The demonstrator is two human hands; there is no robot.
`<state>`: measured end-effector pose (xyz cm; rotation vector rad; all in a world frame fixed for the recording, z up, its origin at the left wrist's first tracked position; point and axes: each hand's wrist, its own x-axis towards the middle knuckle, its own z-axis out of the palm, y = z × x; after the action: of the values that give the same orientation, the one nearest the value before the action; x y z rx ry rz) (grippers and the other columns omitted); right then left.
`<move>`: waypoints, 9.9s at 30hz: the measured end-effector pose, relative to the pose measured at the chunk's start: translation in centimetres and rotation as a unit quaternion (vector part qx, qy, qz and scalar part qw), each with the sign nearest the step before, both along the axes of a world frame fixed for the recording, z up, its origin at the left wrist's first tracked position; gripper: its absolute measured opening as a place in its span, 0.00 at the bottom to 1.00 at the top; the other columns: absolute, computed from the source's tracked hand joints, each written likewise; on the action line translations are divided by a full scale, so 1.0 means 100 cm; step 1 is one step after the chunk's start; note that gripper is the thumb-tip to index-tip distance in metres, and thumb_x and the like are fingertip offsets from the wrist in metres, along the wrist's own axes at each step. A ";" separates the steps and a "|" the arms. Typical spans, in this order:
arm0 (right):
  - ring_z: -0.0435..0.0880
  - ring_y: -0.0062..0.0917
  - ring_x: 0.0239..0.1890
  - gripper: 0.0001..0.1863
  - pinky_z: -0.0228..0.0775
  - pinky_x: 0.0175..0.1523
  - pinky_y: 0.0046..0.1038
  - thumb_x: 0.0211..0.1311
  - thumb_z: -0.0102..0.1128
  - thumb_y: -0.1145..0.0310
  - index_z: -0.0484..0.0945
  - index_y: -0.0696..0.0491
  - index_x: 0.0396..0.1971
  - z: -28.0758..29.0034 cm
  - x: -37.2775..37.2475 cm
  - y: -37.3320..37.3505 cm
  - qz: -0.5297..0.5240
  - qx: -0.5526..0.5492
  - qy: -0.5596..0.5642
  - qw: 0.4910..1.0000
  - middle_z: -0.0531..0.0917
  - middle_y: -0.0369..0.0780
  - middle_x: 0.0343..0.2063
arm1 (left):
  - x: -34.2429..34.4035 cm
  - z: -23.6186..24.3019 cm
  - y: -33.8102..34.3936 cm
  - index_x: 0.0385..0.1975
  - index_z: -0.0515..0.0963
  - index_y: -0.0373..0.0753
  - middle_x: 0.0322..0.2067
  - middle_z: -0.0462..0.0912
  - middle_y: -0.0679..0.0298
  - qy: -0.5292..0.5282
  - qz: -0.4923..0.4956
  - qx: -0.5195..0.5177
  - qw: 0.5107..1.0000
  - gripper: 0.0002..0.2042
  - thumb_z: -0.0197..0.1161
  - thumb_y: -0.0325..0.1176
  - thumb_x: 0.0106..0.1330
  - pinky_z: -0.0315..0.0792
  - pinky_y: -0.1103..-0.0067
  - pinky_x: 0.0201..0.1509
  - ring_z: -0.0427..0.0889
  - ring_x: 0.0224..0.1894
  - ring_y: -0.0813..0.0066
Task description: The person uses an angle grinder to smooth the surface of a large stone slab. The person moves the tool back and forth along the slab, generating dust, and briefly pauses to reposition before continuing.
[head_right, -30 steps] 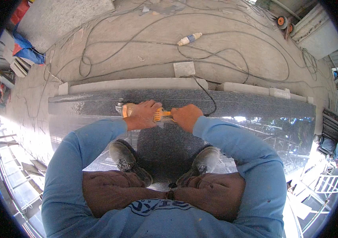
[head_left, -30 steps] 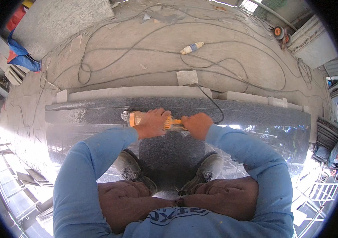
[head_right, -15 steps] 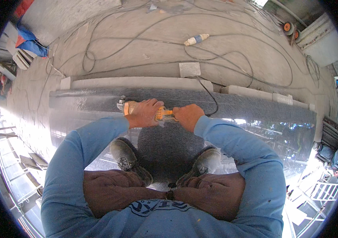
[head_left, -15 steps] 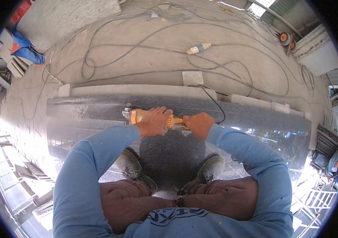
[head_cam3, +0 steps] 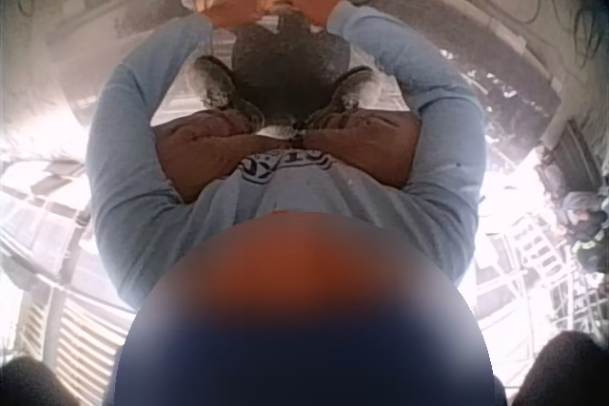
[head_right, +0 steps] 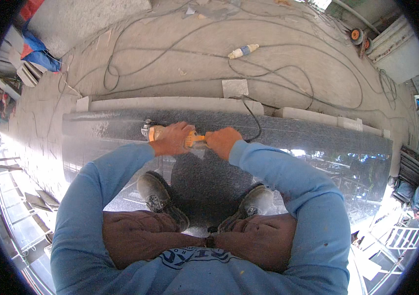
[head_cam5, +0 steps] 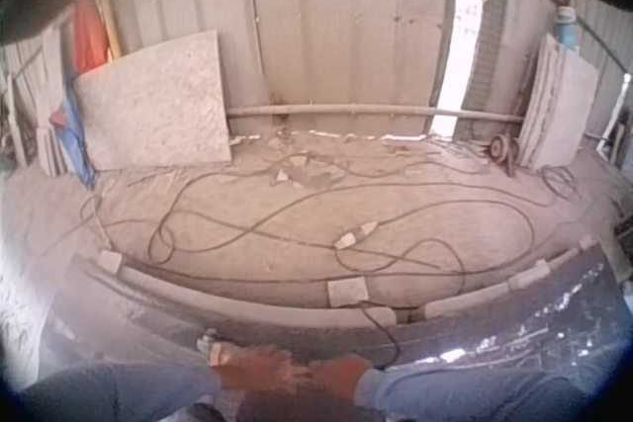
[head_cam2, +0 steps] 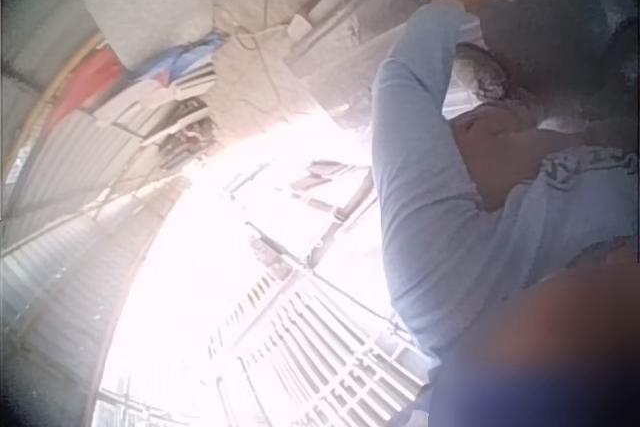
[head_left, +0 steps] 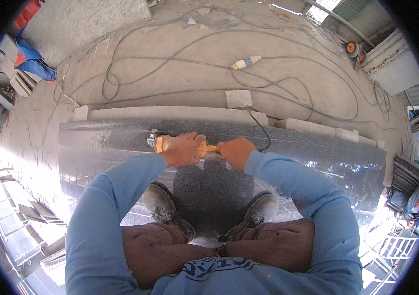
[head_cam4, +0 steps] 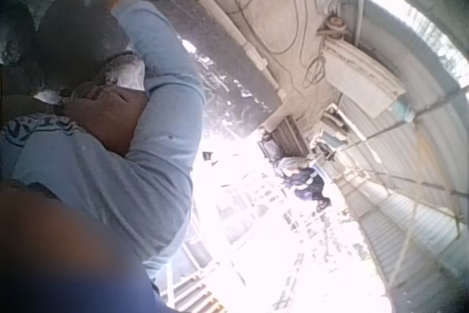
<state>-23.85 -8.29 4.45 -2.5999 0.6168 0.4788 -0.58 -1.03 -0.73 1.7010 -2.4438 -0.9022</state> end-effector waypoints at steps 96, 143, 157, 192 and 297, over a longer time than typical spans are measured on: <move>0.88 0.41 0.29 0.10 0.79 0.34 0.43 0.61 0.58 0.70 0.74 0.55 0.41 0.035 -0.052 -0.003 -0.027 -0.024 0.059 0.998 0.85 0.47 0.25 | -0.057 0.021 -0.011 0.59 0.66 0.37 0.48 0.73 0.51 0.031 -0.042 -0.029 0.998 0.39 0.76 0.41 0.46 0.71 0.60 0.57 0.76 0.53 0.52; 0.88 0.41 0.30 0.13 0.80 0.36 0.44 0.60 0.59 0.71 0.74 0.55 0.44 0.022 -0.049 -0.009 -0.012 -0.016 0.069 0.997 0.86 0.46 0.27 | -0.055 0.021 -0.015 0.61 0.66 0.37 0.49 0.73 0.52 -0.012 -0.042 0.006 0.999 0.37 0.74 0.42 0.50 0.71 0.60 0.58 0.76 0.54 0.52; 0.88 0.42 0.31 0.13 0.79 0.35 0.44 0.58 0.59 0.72 0.74 0.55 0.44 -0.004 -0.031 -0.005 -0.013 -0.007 0.005 1.000 0.85 0.46 0.27 | -0.031 0.005 -0.011 0.59 0.69 0.37 0.49 0.75 0.50 -0.013 -0.035 0.015 0.999 0.37 0.75 0.43 0.48 0.72 0.60 0.59 0.77 0.53 0.49; 0.88 0.40 0.30 0.10 0.80 0.33 0.42 0.63 0.56 0.70 0.74 0.56 0.43 0.003 -0.043 -0.004 -0.008 -0.030 0.017 0.999 0.86 0.45 0.26 | -0.042 0.013 -0.013 0.61 0.67 0.35 0.48 0.74 0.52 -0.023 -0.054 0.022 0.998 0.35 0.72 0.40 0.52 0.70 0.61 0.60 0.75 0.56 0.53; 0.88 0.41 0.30 0.12 0.80 0.34 0.43 0.61 0.59 0.68 0.75 0.55 0.43 0.042 -0.077 -0.018 -0.018 -0.021 0.081 0.996 0.86 0.46 0.26 | -0.085 0.038 -0.028 0.59 0.68 0.36 0.47 0.75 0.51 0.007 -0.052 0.017 0.998 0.35 0.72 0.40 0.51 0.74 0.61 0.56 0.77 0.54 0.52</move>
<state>-31.53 -10.08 8.70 -2.6014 0.7331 0.6782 -9.07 -3.78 3.06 1.5848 -2.5434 -0.9679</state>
